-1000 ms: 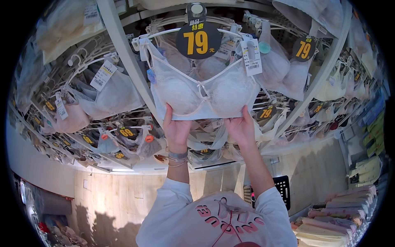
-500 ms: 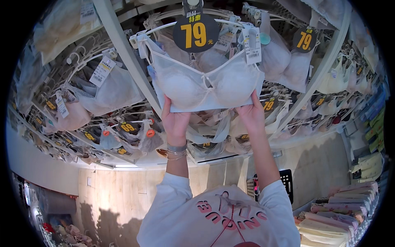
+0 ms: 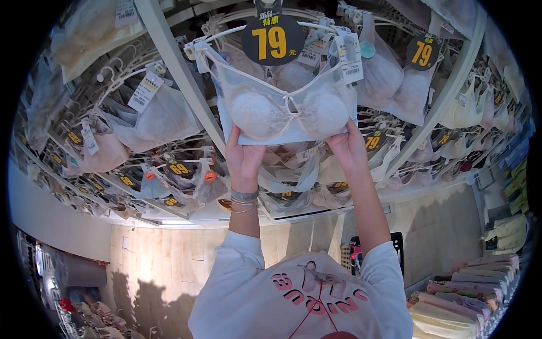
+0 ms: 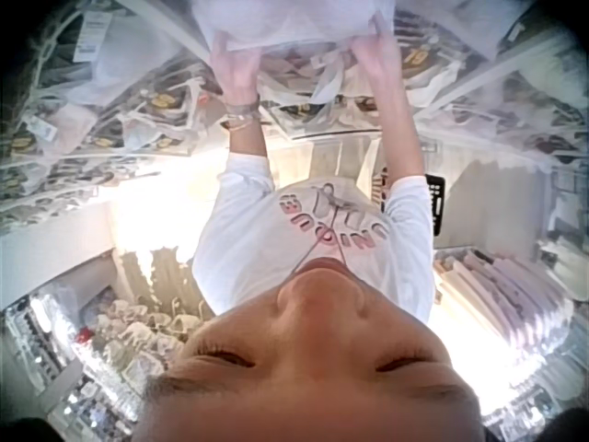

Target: The person pushes a shopping basket through a clothing store, stops at a display of bras, and handles several items to check their tags and appearance before placing one into the basket.

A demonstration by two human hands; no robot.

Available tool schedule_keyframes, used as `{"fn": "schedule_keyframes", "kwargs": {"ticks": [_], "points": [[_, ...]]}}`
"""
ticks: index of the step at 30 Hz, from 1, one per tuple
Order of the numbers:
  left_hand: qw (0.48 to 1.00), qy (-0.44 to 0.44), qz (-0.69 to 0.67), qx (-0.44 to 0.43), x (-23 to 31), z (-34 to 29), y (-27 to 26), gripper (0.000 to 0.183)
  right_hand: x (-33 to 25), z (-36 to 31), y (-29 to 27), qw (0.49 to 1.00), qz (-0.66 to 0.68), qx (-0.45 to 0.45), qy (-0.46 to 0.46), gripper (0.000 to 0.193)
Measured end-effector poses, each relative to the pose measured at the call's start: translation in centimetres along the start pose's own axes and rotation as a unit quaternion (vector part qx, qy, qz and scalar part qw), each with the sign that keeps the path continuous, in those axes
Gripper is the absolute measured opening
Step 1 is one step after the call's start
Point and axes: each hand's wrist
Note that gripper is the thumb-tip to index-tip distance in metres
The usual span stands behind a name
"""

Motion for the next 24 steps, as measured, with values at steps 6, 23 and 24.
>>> {"fn": "schedule_keyframes", "kwargs": {"ticks": [6,23,24], "points": [[0.996,0.008,0.073,-0.042,-2.2,-2.2,-1.8,0.043,-0.3,-0.9,-3.0,0.999,-0.027,-0.004,0.039,0.032],[0.817,-0.206,0.243,-0.481,-10.5,-9.3,7.3,0.023,-0.6,-8.0,-6.0,0.985,-0.152,0.052,0.067,0.021],[0.809,-0.187,0.161,-0.533,-11.4,-9.6,9.3,0.024,-0.5,-8.2,-5.8,0.985,-0.153,0.046,0.067,0.021]]}}
Point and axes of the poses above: each hand's wrist, its own z-axis towards the middle knuckle, its own y-axis out of the palm, x = y × z, and after that the axes turned 2 degrees about z, right-handed
